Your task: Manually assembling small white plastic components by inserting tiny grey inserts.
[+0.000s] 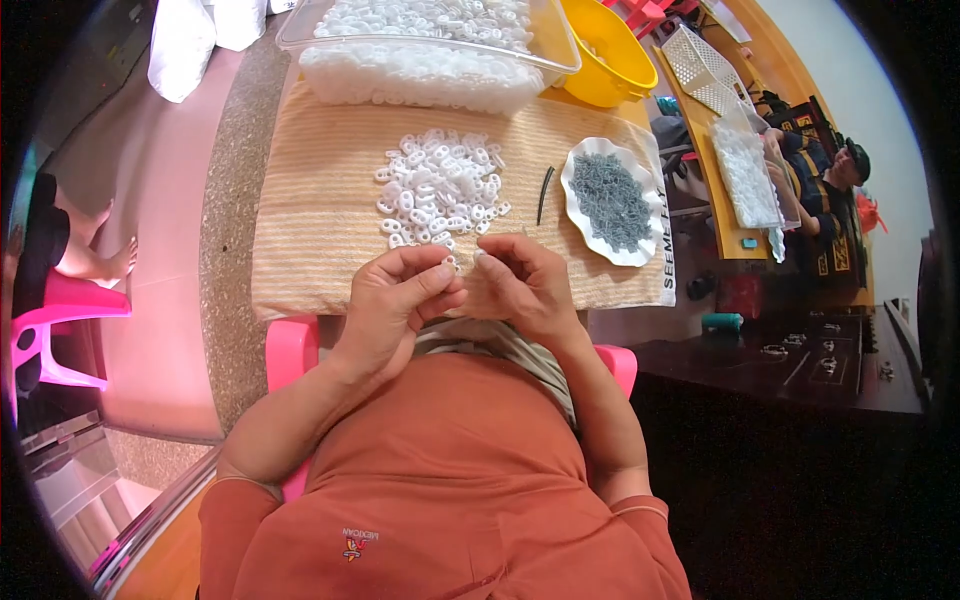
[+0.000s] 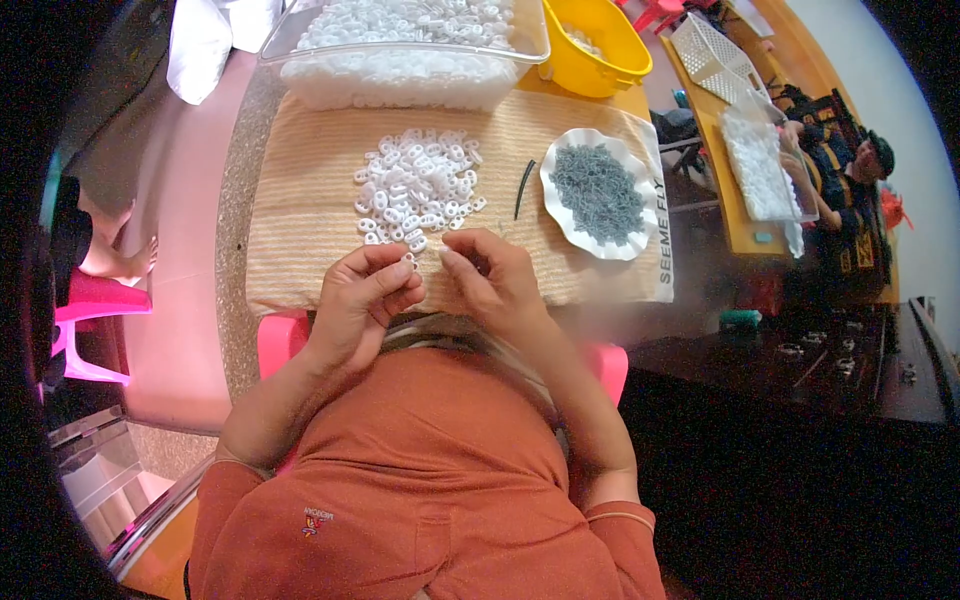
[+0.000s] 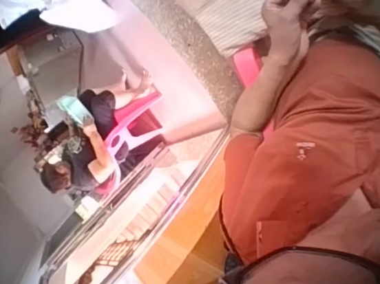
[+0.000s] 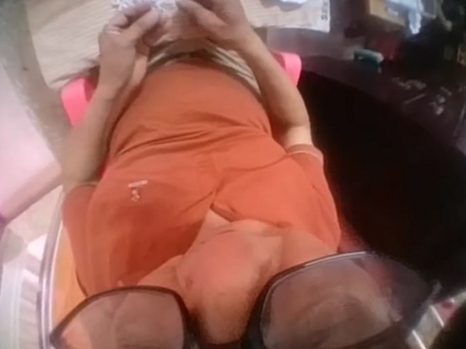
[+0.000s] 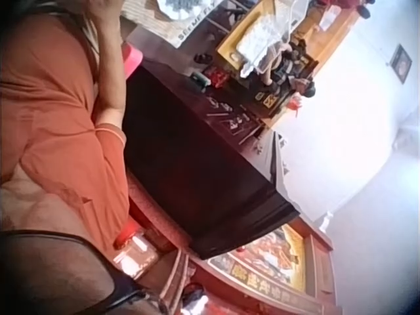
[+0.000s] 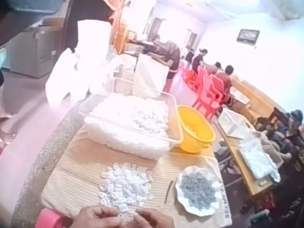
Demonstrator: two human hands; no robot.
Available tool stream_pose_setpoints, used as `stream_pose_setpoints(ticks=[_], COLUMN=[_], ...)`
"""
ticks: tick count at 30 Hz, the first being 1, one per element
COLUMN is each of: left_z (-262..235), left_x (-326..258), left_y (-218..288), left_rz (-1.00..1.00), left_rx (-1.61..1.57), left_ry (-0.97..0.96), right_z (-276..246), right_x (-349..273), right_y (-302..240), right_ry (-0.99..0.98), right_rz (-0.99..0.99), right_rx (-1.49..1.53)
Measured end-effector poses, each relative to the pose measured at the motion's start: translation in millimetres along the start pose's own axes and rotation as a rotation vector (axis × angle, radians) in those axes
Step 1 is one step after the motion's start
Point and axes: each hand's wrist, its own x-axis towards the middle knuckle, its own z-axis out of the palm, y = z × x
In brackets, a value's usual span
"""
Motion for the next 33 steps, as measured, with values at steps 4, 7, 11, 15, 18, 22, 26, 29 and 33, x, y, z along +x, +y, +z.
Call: stream_pose_setpoints(ticks=[4, 7, 11, 15, 18, 22, 26, 29, 33], left_z=[1, 0, -3, -2, -3, -3, -1, -1, -3], left_x=[1, 2, 4, 3, 3, 3, 2, 2, 3], left_y=[-4, -5, -9, -10, -11, -12, -10, -11, -13], left_rz=[0.002, -0.004, -0.024, -0.046, -0.047, -0.049, -0.049, -0.050, -0.045], left_rx=[-0.004, -0.011, 0.007, 0.012, 0.021, 0.023, 0.012, 0.012, 0.020], left_ry=[-0.004, -0.009, -0.026, -0.013, -0.006, -0.005, -0.016, -0.016, -0.019], right_z=[-3, -3, -3, -1, -1, 0, 1, 1, 1], right_x=[-4, -6, -9, -10, -11, -12, -12, -12, -13], right_y=[-3, -13, -8, -5, 1, 2, 2, 3, 5], right_ry=[-0.057, -0.081, -0.159, -0.167, -0.183, -0.175, -0.167, -0.156, -0.149], right_rz=[0.226, 0.303, 0.235, 0.250, 0.226, 0.222, 0.215, 0.208, 0.209], right_rx=[0.445, 0.544, 0.607, 0.650, 0.642, 0.655, 0.681, 0.679, 0.678])
